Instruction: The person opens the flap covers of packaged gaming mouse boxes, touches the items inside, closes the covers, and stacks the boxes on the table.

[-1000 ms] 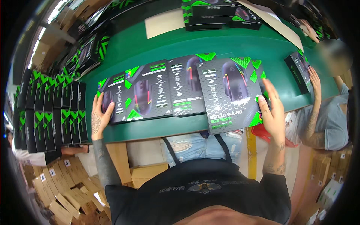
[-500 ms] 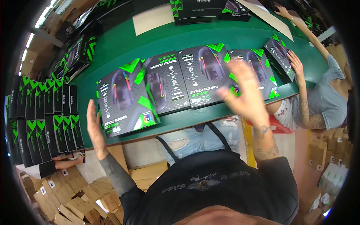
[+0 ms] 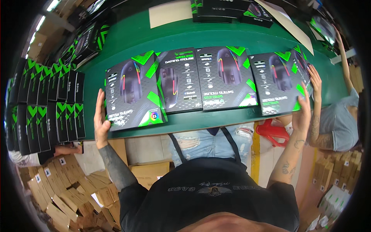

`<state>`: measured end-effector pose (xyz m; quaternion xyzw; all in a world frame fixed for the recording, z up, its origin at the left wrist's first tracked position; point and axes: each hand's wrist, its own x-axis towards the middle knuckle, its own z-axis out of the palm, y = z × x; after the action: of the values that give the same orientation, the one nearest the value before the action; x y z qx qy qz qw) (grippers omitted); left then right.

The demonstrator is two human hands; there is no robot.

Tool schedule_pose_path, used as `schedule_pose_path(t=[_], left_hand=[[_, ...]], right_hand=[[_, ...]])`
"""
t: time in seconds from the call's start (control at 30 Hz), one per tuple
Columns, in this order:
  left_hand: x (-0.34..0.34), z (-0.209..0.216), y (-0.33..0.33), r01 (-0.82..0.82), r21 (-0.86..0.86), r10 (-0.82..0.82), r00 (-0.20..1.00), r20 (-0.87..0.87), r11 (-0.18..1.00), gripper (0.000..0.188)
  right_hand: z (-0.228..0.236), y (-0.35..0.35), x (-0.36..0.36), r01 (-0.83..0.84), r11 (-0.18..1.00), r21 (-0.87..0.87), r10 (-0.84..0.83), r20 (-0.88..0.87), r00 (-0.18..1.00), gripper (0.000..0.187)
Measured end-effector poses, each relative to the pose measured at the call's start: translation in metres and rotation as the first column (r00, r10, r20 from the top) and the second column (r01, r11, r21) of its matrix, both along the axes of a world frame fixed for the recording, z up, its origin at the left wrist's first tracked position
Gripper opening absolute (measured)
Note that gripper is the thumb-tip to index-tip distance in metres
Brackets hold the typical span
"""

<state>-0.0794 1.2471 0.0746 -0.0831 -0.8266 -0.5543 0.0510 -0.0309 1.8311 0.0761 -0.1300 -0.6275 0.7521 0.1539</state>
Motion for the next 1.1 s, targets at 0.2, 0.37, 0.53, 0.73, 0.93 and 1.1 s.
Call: schedule_pose_path(t=[0.2, 0.37, 0.53, 0.73, 0.93, 1.1], left_hand=[[-0.005, -0.017, 0.003, -0.007, 0.228, -0.003, 0.999, 0.043, 0.974, 0.117], [-0.008, -0.004, 0.046, 0.047, 0.120, -0.057, 0.995, 0.086, 0.992, 0.124], [-0.007, -0.003, 0.051, 0.068, 0.174, -0.079, 0.995, 0.058, 0.982, 0.108], [0.009, 0.034, 0.052, -0.006, -0.025, 0.008, 0.996, 0.094, 1.000, 0.097], [0.019, 0.039, 0.075, -0.055, -0.635, -0.111, 0.970, -0.219, 0.771, 0.110], [0.017, 0.049, 0.074, -0.088, -0.599, -0.071, 0.969, -0.236, 0.796, 0.107]], right_hand=[[0.032, -0.019, -0.019, -0.081, 0.982, -0.172, 0.046, -0.197, 0.979, 0.058], [-0.005, -0.097, -0.044, -0.268, 0.502, 0.823, 0.212, 0.183, 0.960, 0.060], [0.014, -0.117, -0.042, -0.304, 0.298, 0.905, 0.328, 0.202, 0.923, 0.064], [0.025, -0.135, -0.034, -0.339, 0.472, 0.814, 0.411, 0.137, 0.901, 0.086], [0.016, -0.142, -0.034, -0.096, 0.293, 0.951, 0.438, -0.044, 0.898, 0.088], [0.016, -0.146, -0.038, 0.050, 0.298, 0.953, 0.418, -0.178, 0.891, 0.080]])
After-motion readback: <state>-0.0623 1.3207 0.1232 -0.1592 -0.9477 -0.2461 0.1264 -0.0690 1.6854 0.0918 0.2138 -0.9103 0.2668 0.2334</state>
